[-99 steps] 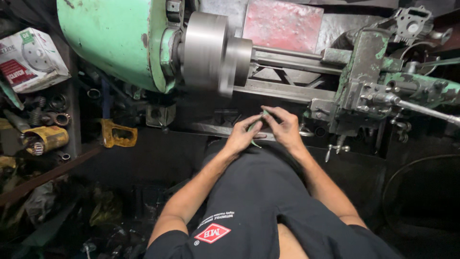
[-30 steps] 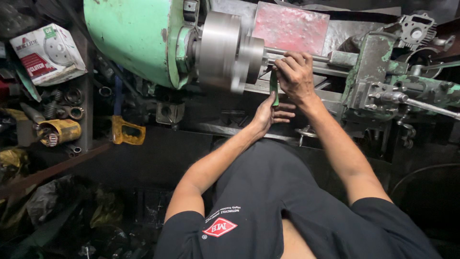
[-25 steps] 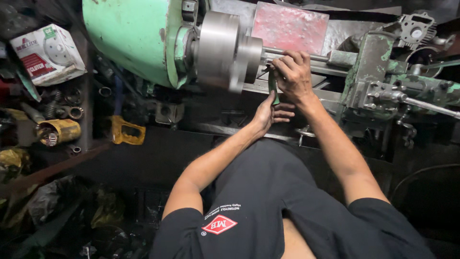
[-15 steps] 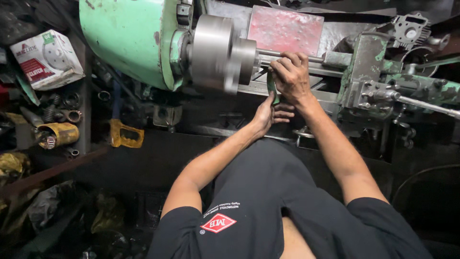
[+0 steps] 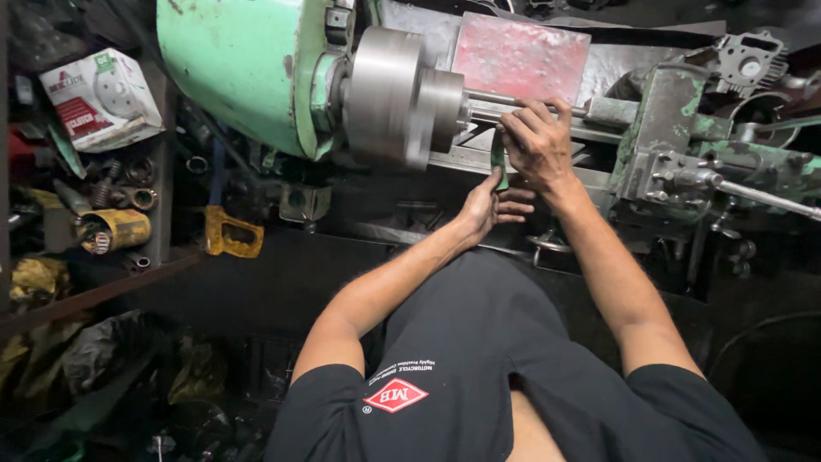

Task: The person operates a metal lathe, tightening the chuck with a chuck key, then uses a green abrasive strip to smooth the rotating metal workpiece. The person repeatedly applies the strip to the spinning part and briefly pauses to adjust the tool.

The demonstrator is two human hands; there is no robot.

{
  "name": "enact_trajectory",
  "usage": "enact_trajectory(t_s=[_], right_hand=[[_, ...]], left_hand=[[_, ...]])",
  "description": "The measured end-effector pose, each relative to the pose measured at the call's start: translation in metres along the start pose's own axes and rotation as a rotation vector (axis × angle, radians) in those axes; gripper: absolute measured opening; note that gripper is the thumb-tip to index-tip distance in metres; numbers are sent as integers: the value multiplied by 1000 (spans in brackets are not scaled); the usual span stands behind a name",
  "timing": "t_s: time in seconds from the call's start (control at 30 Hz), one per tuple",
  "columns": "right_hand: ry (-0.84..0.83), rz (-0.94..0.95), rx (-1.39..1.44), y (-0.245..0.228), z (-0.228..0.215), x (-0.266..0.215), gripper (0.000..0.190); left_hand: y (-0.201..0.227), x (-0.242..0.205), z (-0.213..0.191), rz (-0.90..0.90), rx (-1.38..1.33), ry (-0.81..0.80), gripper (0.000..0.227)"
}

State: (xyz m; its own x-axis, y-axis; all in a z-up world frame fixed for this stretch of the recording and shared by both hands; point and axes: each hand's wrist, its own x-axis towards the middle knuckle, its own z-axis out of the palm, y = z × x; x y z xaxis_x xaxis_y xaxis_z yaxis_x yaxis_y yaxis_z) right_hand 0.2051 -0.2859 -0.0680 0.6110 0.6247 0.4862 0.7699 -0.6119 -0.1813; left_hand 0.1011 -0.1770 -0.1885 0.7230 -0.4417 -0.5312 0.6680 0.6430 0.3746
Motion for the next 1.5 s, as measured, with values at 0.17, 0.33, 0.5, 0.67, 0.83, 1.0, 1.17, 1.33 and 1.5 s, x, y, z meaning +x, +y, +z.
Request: enact_trajectory(t_s=[0.17,0.33,0.5,0.67,0.83,1.0,1.17,1.33,1.5], right_hand=[[12,-16,-13,5,-4,-3,19],[-3,-12,1,2,-3,-1,21],[-15,-31,7,-2,0,4,21],[-15,-65,-15,-5,3,11,21],[-30,-81,-13,-8,7,17,22],[-5,-72,-13,-11,13,17,23],[-32,-63,-37,-12,16,18,28],[-18,-49,-33,-11,14,15,27],[-4,-54,-18,-5,10,10,25]], left_hand=[[-5,6,-3,-4,-41,-39,65],[-4,1,-2,-4,-37,-23,65],[4,-8,5,-21,-30,33,61],[12,-25,13,85,49,31,66],[15,-34,22,194,143,143,63],[9,-24,17,164,91,149,63],[2,-13,7,178,76,138,63],[3,-12,7,140,109,145,63],[8,-14,15,101,138,119,62]])
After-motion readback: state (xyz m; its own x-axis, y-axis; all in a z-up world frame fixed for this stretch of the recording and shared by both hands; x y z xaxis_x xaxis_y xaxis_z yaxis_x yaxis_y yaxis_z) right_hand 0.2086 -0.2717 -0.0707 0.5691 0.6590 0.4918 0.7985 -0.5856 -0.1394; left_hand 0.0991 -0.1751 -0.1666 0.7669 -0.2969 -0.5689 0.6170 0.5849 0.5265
